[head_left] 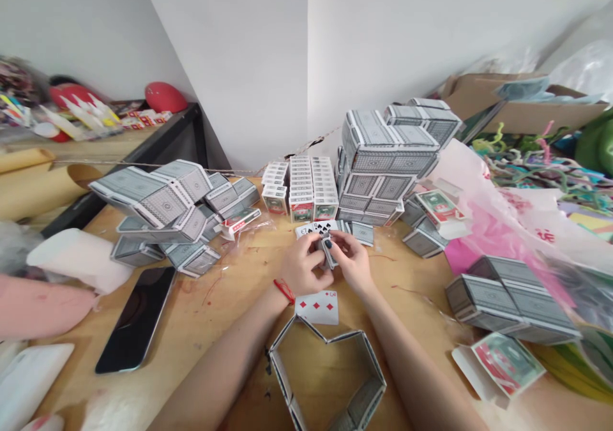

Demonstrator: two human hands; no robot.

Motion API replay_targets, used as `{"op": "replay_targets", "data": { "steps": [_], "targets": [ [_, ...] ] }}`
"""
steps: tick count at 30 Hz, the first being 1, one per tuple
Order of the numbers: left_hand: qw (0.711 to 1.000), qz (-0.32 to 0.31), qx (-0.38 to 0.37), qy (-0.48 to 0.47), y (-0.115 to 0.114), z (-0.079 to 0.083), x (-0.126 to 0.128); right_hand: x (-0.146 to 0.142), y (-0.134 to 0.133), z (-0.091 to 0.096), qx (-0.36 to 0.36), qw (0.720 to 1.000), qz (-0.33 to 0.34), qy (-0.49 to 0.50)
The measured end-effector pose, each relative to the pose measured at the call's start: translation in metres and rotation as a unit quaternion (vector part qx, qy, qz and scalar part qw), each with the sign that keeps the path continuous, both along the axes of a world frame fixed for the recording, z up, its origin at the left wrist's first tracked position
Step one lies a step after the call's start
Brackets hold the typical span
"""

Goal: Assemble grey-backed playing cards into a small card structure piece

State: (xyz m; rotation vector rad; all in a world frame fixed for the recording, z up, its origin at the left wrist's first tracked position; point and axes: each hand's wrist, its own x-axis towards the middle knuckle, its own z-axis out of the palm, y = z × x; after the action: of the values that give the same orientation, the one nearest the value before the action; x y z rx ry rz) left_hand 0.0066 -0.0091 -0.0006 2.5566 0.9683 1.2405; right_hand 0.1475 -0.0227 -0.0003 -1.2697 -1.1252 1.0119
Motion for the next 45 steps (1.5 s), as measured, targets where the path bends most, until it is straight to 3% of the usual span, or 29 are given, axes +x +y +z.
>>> {"op": "replay_targets", "data": {
  "steps": [12, 21, 30, 38, 45],
  "targets": [
    [0.998, 0.010, 0.037, 0.042, 0.000, 0.004, 0.000, 0.004, 0.001, -0.002, 0.018, 0.997, 0.018, -0.069],
    [0.997, 0.018, 0.050, 0.057, 0.000, 0.004, 0.000, 0.003, 0.000, 0.003, -0.016, 0.998, 0.053, -0.006],
    [0.996, 0.011, 0.062, 0.064, -0.002, 0.007, 0.000, 0.005, 0.000, 0.020, -0.068, 0.983, 0.138, 0.096],
    [0.995, 0.013, 0.067, 0.074, -0.002, 0.006, 0.000, 0.005, -0.002, 0.015, -0.153, 0.954, 0.171, 0.192],
    [0.995, -0.004, 0.057, 0.082, -0.001, 0.004, -0.002, 0.005, -0.002, 0.013, -0.158, 0.950, 0.180, 0.198]
  ]
}}
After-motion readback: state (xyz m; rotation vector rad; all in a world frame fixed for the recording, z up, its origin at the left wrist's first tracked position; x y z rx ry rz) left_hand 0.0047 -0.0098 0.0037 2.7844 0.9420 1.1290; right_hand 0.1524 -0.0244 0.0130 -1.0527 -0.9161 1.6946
